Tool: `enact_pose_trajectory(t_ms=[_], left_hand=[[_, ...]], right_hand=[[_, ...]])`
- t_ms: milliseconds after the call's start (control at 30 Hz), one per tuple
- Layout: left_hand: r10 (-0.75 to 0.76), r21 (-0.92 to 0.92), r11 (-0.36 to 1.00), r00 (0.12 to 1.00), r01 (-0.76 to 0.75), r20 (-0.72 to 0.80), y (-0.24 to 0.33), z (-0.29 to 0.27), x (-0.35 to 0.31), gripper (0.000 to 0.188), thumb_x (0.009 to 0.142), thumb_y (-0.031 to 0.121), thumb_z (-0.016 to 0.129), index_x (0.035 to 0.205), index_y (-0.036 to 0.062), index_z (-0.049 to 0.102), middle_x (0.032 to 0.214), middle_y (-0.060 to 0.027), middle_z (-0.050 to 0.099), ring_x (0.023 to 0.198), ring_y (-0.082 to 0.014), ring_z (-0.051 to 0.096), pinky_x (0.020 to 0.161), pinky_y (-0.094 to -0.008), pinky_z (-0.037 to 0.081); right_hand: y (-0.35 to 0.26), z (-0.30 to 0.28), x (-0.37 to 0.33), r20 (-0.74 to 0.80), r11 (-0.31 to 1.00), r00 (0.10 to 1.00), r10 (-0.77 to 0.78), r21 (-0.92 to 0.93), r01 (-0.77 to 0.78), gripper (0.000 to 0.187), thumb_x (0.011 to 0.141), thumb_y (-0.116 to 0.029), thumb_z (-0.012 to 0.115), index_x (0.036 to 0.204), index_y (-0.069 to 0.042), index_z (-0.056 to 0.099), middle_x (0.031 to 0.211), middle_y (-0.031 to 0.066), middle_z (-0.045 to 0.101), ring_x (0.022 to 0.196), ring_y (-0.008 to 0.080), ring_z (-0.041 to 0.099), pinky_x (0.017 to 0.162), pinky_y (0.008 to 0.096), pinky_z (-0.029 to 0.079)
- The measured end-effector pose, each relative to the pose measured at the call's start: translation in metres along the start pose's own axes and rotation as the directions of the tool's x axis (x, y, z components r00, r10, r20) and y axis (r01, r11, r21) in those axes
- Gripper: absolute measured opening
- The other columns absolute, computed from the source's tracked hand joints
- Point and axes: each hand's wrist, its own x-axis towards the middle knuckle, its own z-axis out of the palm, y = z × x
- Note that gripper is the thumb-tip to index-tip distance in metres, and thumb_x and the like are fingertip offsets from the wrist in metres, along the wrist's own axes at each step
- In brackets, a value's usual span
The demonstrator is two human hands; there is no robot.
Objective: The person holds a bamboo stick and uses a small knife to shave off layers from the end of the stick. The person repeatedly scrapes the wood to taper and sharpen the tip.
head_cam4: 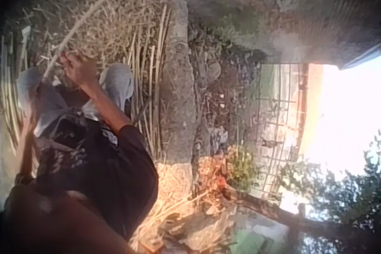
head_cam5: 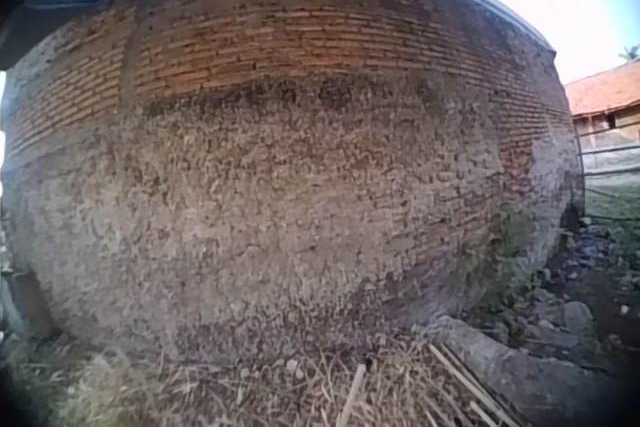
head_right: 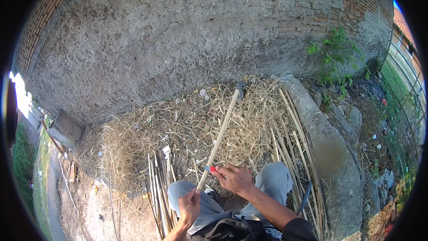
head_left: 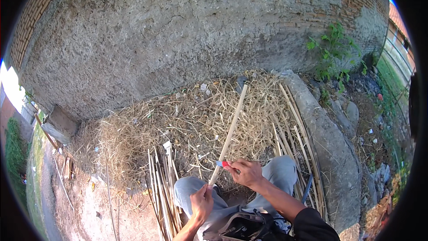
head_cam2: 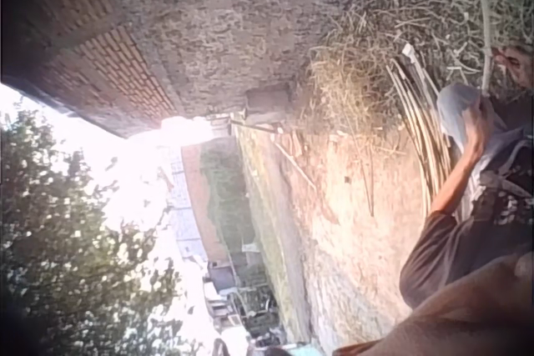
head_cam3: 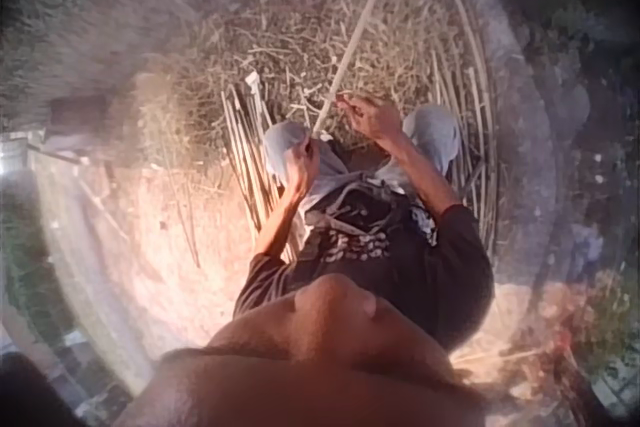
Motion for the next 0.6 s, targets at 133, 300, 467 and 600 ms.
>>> enact_pose_trajectory(t_ms=[133,300,467,600], left_hand=[[0.099,0.053,0.994,0.991,-0.095,-0.085,-0.01,0.012,0.001,0.026,0.097,0.022,0.057,0.092,-0.0016,0.066,0.057,-0.0166,0.052,0.05,-0.0166,0.045,0.05,-0.0345,0.04],[-0.006,0.024,1.0,1.0,0.005,0.024,-0.009,0.003,0.004,0.026,0.097,0.022,0.057,0.091,-0.0025,0.065,0.062,-0.0206,0.057,0.048,-0.0275,0.051,0.051,-0.0373,0.042],[0.134,0.175,0.976,0.991,-0.128,-0.026,-0.018,0.008,-0.001,0.024,0.095,0.02,0.058,0.091,-0.0014,0.068,0.062,-0.0216,0.06,0.054,-0.0324,0.063,0.05,-0.0402,0.045],[0.216,0.182,0.965,0.966,-0.188,-0.144,-0.051,-0.013,-0.028,0.021,0.094,0.018,0.06,0.089,-0.0005,0.069,0.06,-0.0201,0.061,0.049,-0.0283,0.063,0.046,-0.0372,0.045]], right_hand=[[0.004,0.012,-0.003,-0.038,0.998,0.999,0.034,0.052,-0.032,0.02,0.084,-0.035,0.073,0.081,-0.016,0.071,0.067,-0.0021,0.064,0.044,0.0199,0.06,0.038,0.0339,0.048],[0.005,0.014,-0.007,-0.015,0.992,0.995,0.099,0.085,-0.098,0.02,0.085,-0.036,0.073,0.081,-0.016,0.072,0.067,-0.0024,0.064,0.044,0.0201,0.06,0.038,0.0339,0.048],[0.009,0.0,-0.003,-0.021,1.0,1.0,-0.018,-0.005,0.018,0.024,0.087,-0.036,0.071,0.076,-0.014,0.07,0.063,-0.0001,0.063,0.043,0.0191,0.058,0.037,0.0331,0.046],[0.113,-0.054,0.023,-0.158,0.854,0.841,0.518,0.042,-0.518,0.026,0.09,-0.025,0.069,0.074,-0.005,0.063,0.062,0.0076,0.065,0.044,0.0138,0.057,0.041,0.0281,0.042]])
